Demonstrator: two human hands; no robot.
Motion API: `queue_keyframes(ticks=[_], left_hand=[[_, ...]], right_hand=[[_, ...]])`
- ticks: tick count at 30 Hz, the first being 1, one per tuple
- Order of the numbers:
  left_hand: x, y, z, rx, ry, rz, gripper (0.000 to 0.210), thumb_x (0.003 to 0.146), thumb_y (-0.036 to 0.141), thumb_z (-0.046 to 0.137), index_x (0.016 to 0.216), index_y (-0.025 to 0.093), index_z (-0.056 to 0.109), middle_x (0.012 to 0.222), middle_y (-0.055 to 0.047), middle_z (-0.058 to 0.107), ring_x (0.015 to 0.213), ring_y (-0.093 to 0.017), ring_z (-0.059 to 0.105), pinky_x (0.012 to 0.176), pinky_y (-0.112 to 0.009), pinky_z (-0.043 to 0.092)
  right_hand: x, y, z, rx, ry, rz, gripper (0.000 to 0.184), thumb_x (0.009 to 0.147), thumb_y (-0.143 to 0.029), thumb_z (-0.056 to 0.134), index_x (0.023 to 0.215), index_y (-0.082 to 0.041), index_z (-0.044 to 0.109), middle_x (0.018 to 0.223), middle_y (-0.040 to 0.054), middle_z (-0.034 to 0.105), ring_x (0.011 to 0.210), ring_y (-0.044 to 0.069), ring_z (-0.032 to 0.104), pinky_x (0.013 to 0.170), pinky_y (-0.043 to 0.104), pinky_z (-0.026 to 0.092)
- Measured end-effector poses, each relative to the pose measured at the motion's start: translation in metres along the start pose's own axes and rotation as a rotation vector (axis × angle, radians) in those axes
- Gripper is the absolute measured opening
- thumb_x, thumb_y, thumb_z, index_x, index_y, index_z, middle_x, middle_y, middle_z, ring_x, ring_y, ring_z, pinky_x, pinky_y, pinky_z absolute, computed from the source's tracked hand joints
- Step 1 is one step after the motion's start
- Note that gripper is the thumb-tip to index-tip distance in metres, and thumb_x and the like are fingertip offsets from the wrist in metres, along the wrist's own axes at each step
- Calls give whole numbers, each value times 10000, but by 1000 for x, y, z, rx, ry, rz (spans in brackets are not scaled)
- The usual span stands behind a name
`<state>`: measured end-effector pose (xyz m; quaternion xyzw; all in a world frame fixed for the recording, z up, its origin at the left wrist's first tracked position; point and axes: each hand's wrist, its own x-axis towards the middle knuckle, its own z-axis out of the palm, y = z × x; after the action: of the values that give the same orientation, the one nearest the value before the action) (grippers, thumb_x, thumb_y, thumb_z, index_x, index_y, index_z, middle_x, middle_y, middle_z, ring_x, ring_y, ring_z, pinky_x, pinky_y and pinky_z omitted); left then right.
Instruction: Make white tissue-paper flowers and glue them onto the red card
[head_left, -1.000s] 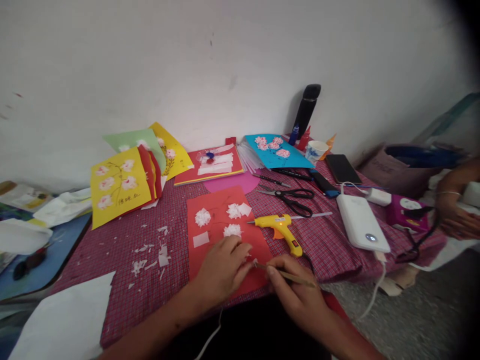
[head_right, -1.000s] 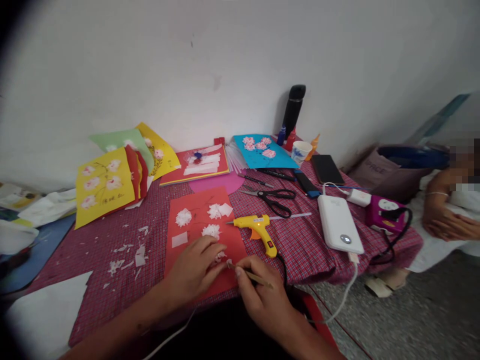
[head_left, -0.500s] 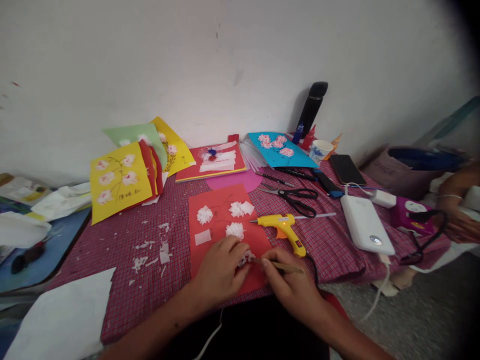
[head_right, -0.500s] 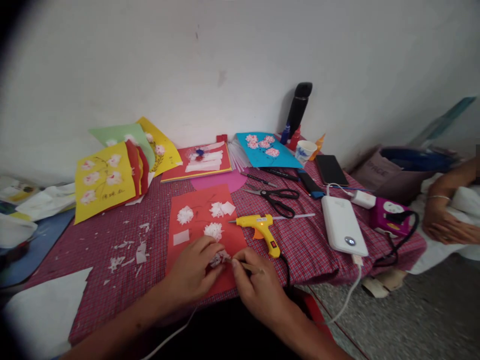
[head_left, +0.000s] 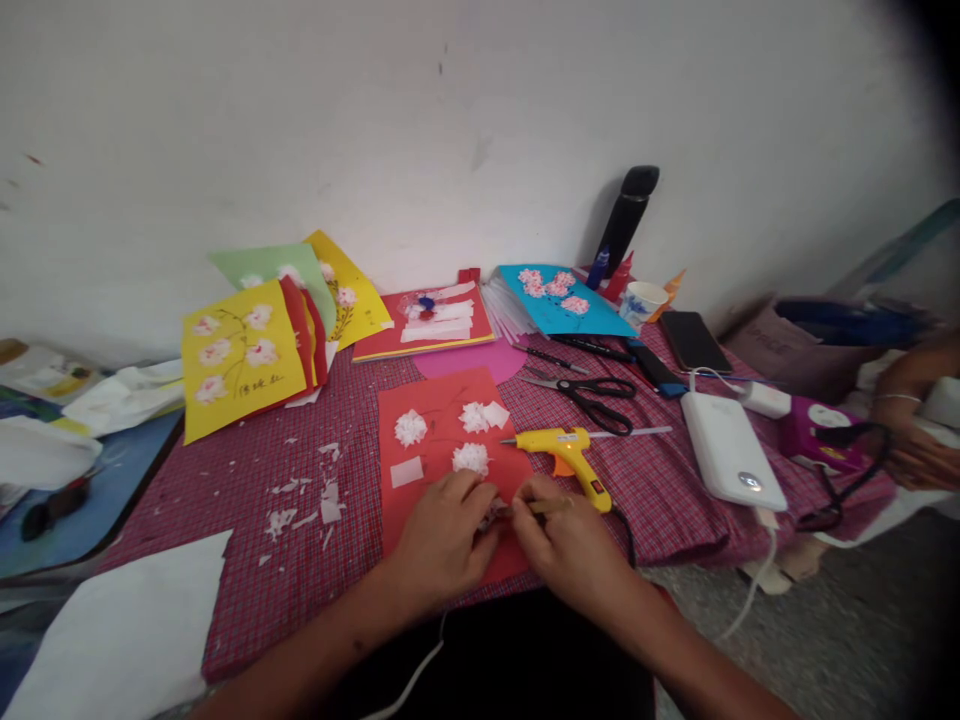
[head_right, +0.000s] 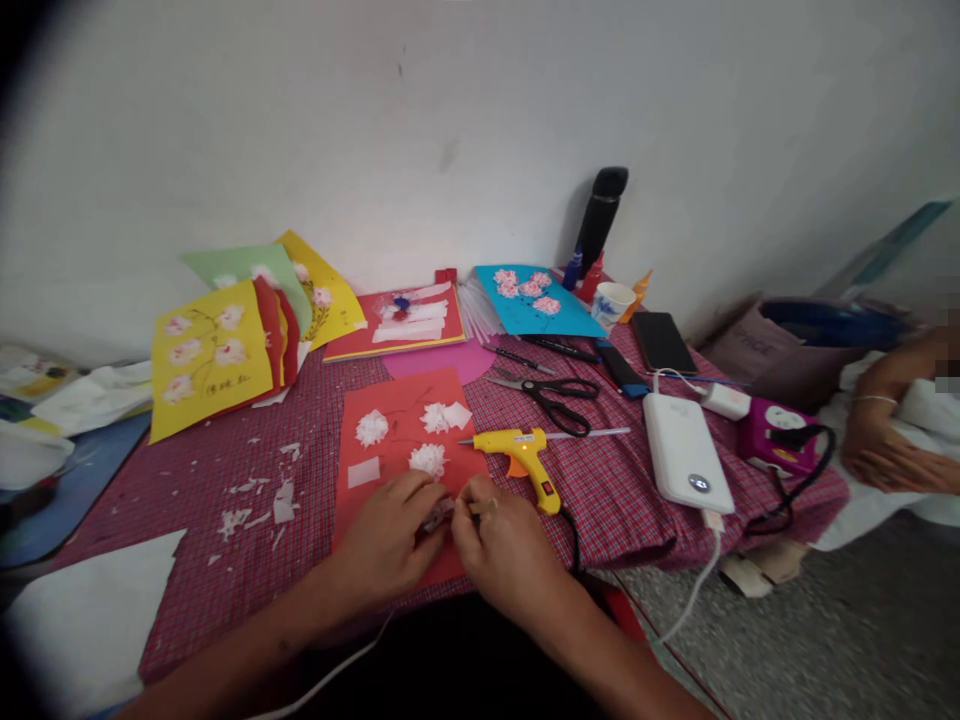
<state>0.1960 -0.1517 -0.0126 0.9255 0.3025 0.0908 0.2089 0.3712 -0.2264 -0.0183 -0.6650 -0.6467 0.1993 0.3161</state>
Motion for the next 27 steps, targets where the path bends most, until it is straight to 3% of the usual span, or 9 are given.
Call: queue_keyframes(ticks=[6,15,27], left_hand=[[1,0,2,11,20,2,137,958,281,510,1041,199,581,1049,-73,589,946,-236,543,831,-384,467],[2,1,-1,18,8,-12,116,951,281,534,1021,203,584,1056,-74,595,967,-245,555,848,-399,483],[-14,-3,-11,-74,2,26,385,905,232,602,1286,242,550,1293,-88,577,1168,-252,553,1031,-438,481]], right_hand=[[0,-3,-6,98,-22,15,212,988,-236,452,794,-217,536,700,7,645,636,164,612,589,275,377],[-7,-2,-16,258,52,54,224,992,-266,472,807,-209,584,710,-15,613,630,141,588,609,263,410],[-16,10,-20,276,107,53,210,999,-290,489,839,-207,596,715,-11,620,634,142,591,616,269,430]])
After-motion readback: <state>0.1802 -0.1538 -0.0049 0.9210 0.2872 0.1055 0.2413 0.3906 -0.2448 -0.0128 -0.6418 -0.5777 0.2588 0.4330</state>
